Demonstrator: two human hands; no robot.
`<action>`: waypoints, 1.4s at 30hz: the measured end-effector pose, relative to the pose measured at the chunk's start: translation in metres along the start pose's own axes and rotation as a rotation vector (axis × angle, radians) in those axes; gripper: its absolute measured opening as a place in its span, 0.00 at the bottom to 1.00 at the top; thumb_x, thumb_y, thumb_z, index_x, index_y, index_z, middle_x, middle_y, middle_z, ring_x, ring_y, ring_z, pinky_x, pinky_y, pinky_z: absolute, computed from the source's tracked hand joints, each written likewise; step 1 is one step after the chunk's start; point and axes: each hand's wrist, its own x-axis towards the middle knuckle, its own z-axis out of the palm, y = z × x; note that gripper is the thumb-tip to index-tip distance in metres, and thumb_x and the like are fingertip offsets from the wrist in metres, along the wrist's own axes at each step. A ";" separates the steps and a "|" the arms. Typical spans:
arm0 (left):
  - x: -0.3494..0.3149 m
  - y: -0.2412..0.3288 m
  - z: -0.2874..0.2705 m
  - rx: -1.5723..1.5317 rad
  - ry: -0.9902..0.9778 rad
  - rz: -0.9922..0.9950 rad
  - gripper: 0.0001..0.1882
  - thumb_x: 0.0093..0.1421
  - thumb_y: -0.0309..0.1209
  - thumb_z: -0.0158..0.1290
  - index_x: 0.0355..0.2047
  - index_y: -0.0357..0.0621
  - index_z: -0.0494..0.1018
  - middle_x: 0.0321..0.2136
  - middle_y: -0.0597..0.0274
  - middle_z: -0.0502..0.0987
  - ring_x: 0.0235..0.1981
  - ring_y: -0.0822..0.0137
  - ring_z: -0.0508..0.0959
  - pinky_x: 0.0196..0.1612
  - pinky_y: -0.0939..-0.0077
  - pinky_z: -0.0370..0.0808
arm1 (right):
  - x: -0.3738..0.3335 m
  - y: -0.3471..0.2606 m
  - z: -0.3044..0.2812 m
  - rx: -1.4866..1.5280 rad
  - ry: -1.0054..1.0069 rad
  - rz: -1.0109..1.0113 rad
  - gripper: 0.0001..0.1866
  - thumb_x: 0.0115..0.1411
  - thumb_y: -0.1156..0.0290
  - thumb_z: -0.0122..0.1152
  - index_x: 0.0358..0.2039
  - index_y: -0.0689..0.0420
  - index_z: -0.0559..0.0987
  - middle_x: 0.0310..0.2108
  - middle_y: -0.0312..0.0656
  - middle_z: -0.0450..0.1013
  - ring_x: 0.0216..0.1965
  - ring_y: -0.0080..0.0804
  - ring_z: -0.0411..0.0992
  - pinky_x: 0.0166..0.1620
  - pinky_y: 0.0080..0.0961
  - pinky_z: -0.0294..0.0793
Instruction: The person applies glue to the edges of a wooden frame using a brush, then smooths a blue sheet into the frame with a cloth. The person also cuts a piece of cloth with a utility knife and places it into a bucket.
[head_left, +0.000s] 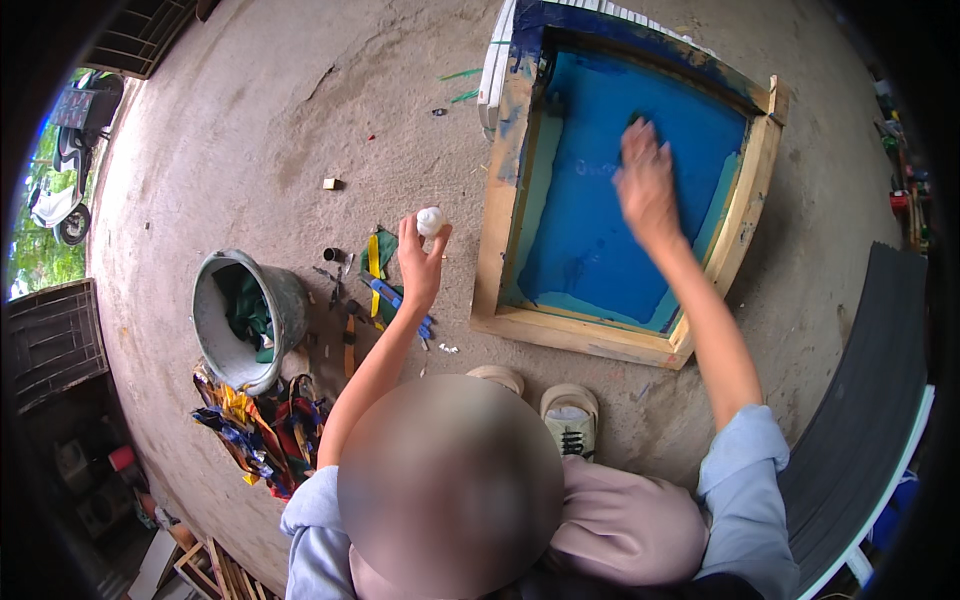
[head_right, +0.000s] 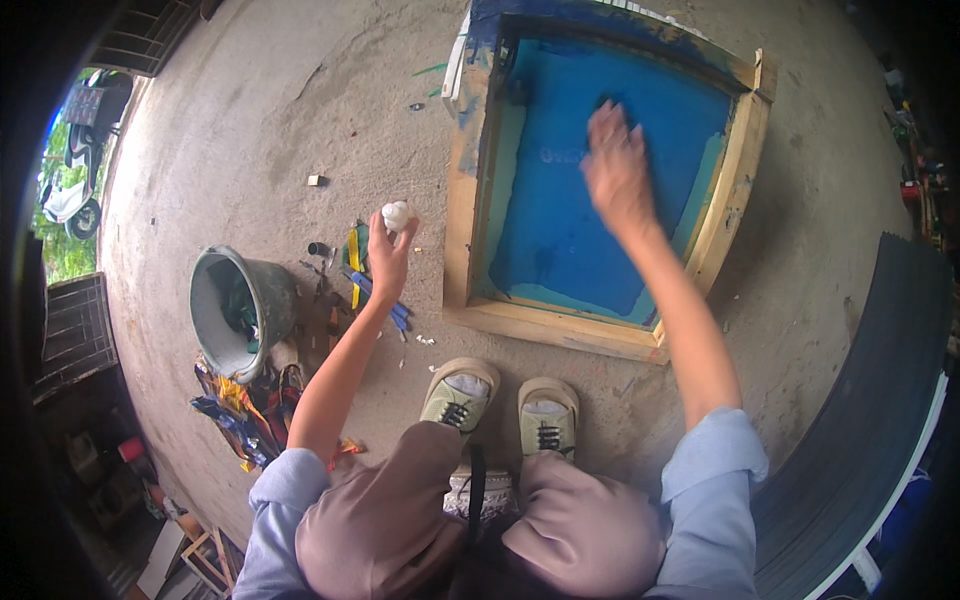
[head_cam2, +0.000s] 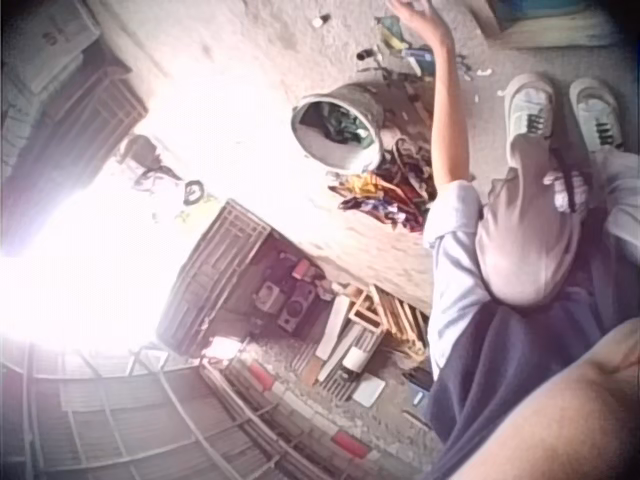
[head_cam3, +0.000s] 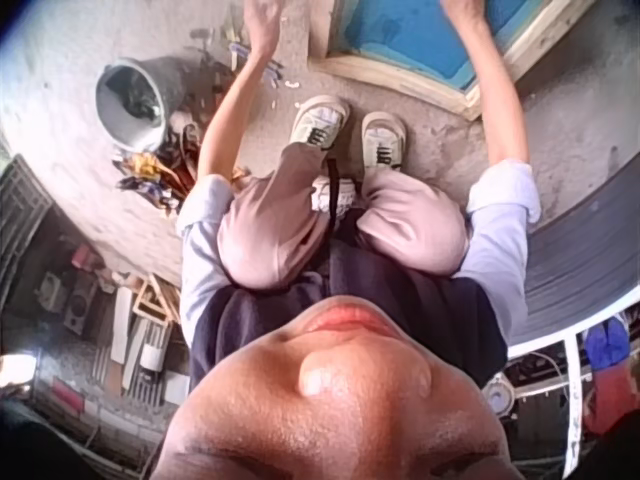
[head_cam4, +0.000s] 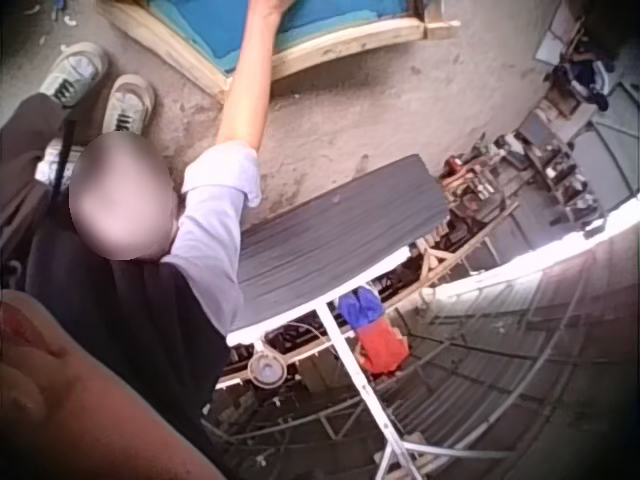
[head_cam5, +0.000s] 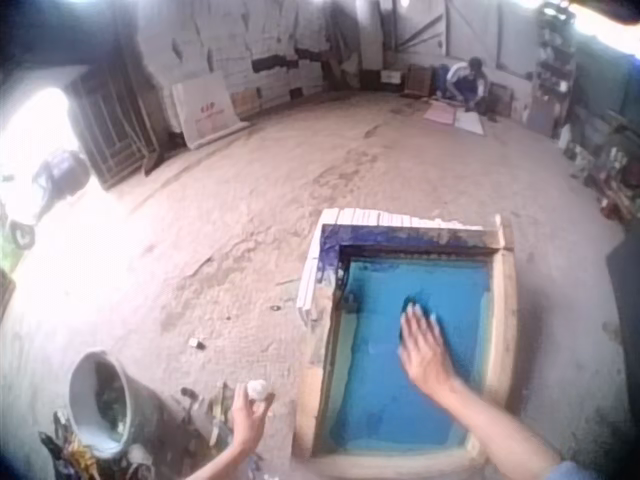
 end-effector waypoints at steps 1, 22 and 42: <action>-0.003 -0.005 0.003 0.062 -0.008 0.011 0.15 0.56 0.28 0.58 0.43 0.38 0.69 0.36 0.56 0.70 0.40 0.63 0.74 0.43 0.72 0.72 | -0.032 -0.013 0.010 0.104 -0.079 -0.156 0.35 0.56 0.63 0.56 0.62 0.61 0.59 0.66 0.49 0.50 0.68 0.43 0.46 0.67 0.45 0.47; -0.044 0.010 0.003 0.228 0.221 0.247 0.37 0.51 0.27 0.59 0.58 0.35 0.54 0.54 0.48 0.59 0.58 0.49 0.58 0.61 0.58 0.56 | 0.003 -0.019 0.013 -0.111 -0.170 -0.254 0.29 0.62 0.51 0.44 0.60 0.55 0.65 0.65 0.40 0.56 0.68 0.33 0.48 0.67 0.46 0.42; 0.003 0.067 0.069 -0.016 -0.160 -0.009 0.36 0.51 0.32 0.57 0.58 0.43 0.56 0.39 0.36 0.75 0.40 0.39 0.76 0.44 0.53 0.72 | -0.024 0.000 -0.066 -0.279 -0.515 -0.149 0.39 0.62 0.49 0.48 0.66 0.57 0.49 0.69 0.38 0.41 0.70 0.33 0.36 0.70 0.35 0.39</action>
